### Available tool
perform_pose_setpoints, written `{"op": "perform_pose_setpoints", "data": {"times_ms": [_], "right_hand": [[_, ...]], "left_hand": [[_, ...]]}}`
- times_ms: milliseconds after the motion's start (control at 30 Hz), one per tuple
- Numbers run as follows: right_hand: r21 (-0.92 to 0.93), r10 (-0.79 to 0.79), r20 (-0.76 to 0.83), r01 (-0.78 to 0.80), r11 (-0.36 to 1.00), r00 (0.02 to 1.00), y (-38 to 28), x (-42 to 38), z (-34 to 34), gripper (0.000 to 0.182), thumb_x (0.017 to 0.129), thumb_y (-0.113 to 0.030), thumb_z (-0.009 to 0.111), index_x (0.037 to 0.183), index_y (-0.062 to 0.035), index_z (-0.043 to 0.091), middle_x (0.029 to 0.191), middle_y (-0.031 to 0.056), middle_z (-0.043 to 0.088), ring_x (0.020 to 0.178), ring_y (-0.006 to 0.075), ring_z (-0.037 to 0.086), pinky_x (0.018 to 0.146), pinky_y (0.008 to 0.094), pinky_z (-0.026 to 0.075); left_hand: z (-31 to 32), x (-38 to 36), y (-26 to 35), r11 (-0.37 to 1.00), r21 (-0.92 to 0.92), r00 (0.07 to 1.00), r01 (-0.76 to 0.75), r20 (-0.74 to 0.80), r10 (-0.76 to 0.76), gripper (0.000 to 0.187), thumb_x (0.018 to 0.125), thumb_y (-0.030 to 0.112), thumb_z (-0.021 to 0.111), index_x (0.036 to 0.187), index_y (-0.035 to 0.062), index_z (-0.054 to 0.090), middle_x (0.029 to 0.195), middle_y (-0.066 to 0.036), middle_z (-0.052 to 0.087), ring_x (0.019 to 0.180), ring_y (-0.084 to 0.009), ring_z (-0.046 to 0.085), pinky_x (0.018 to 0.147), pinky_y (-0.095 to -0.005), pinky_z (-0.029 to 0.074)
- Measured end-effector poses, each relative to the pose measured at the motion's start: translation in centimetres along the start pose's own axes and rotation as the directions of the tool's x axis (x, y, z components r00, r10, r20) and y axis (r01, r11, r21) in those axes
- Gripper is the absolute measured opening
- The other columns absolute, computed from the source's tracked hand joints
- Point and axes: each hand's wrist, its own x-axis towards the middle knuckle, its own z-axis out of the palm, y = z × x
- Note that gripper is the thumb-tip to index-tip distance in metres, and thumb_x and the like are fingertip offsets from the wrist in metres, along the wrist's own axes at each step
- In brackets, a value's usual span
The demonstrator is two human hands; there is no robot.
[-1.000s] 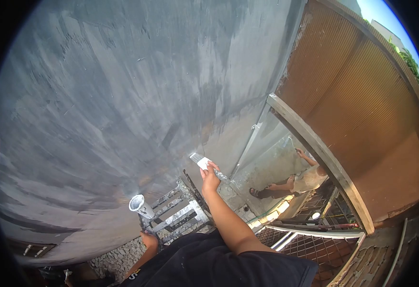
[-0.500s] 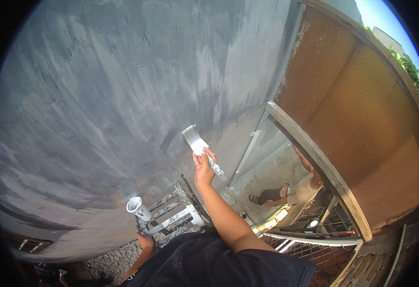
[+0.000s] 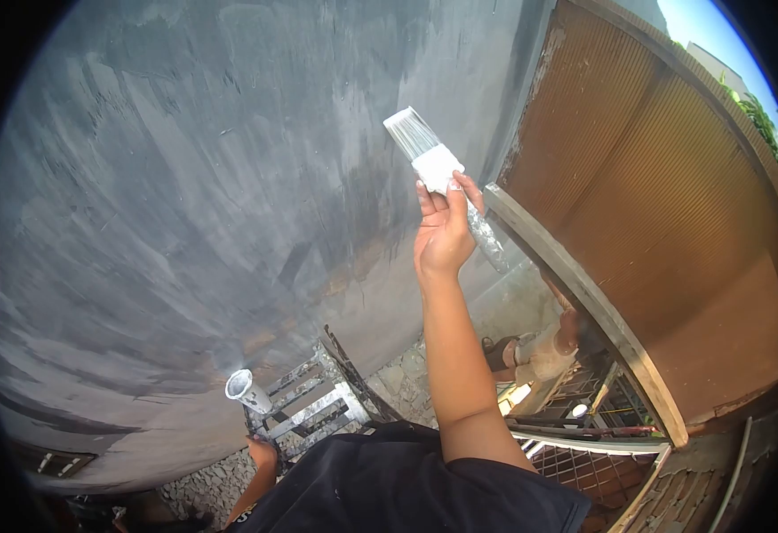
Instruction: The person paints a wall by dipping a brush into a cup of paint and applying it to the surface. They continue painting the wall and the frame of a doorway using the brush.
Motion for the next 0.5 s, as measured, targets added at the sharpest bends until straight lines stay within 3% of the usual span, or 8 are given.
{"op": "perform_pose_setpoints", "data": {"times_ms": [100,167,267,333,433,500], "right_hand": [[-0.001,0.071,-0.032,-0.071,0.997,0.997,2.7,-1.0,-3.4,0.027,0.101,-0.014,0.052,0.125,-0.0018,0.047,0.124,0.0194,0.056,0.110,0.0332,0.064,0.094,0.0391,0.055],[-0.043,0.225,-0.151,-0.234,0.971,0.963,7.9,-4.1,-9.3,0.026,0.100,-0.014,0.054,0.123,-0.0031,0.048,0.126,0.0186,0.055,0.112,0.0322,0.063,0.093,0.0401,0.056],[-0.138,0.364,-0.404,-0.449,0.883,0.839,12.7,-10.9,-19.0,0.024,0.098,-0.011,0.055,0.120,-0.0035,0.051,0.123,0.0176,0.057,0.110,0.0309,0.063,0.092,0.0409,0.056],[-0.227,0.372,-0.525,-0.547,0.806,0.765,12.4,-13.2,-20.9,0.022,0.097,-0.010,0.055,0.118,-0.0032,0.054,0.119,0.0167,0.059,0.106,0.0304,0.065,0.089,0.0395,0.057],[-0.238,0.362,-0.417,-0.484,0.842,0.834,11.5,-10.1,-17.8,0.021,0.097,-0.008,0.054,0.117,-0.0026,0.054,0.114,0.0159,0.060,0.102,0.0289,0.066,0.088,0.0383,0.058],[-0.244,0.268,-0.230,-0.322,0.915,0.935,8.4,-5.3,-10.0,0.019,0.097,-0.007,0.054,0.115,-0.0021,0.055,0.114,0.0158,0.060,0.101,0.0269,0.067,0.088,0.0383,0.059]], "left_hand": [[0.4,0.7,-0.8,1.000,0.022,1.000,-0.018,0.016,0.018,0.042,0.104,0.018,0.042,0.140,-0.0034,0.039,0.114,-0.036,0.062,0.108,-0.0520,0.060,0.091,-0.0540,0.045],[0.5,0.7,-1.0,0.999,0.003,0.999,-0.033,0.005,0.033,0.042,0.104,0.019,0.042,0.139,-0.0031,0.039,0.113,-0.037,0.062,0.107,-0.0517,0.060,0.091,-0.0543,0.045],[1.1,1.0,-1.6,0.996,0.084,0.999,-0.029,-0.023,0.031,0.039,0.104,0.017,0.042,0.138,-0.0021,0.038,0.102,-0.033,0.066,0.095,-0.0510,0.063,0.082,-0.0551,0.046],[1.2,1.1,-2.1,0.995,0.064,0.997,-0.070,-0.031,0.072,0.039,0.104,0.017,0.042,0.138,-0.0018,0.038,0.103,-0.033,0.065,0.096,-0.0508,0.063,0.082,-0.0548,0.046],[1.4,1.1,-2.2,0.993,0.061,0.991,-0.105,-0.072,0.110,0.040,0.103,0.017,0.043,0.138,-0.0028,0.039,0.105,-0.034,0.065,0.098,-0.0502,0.063,0.083,-0.0540,0.047],[1.1,0.8,-1.6,0.996,0.055,0.996,-0.066,-0.048,0.069,0.041,0.103,0.016,0.042,0.138,-0.0044,0.039,0.104,-0.033,0.065,0.098,-0.0500,0.063,0.084,-0.0536,0.047]]}}
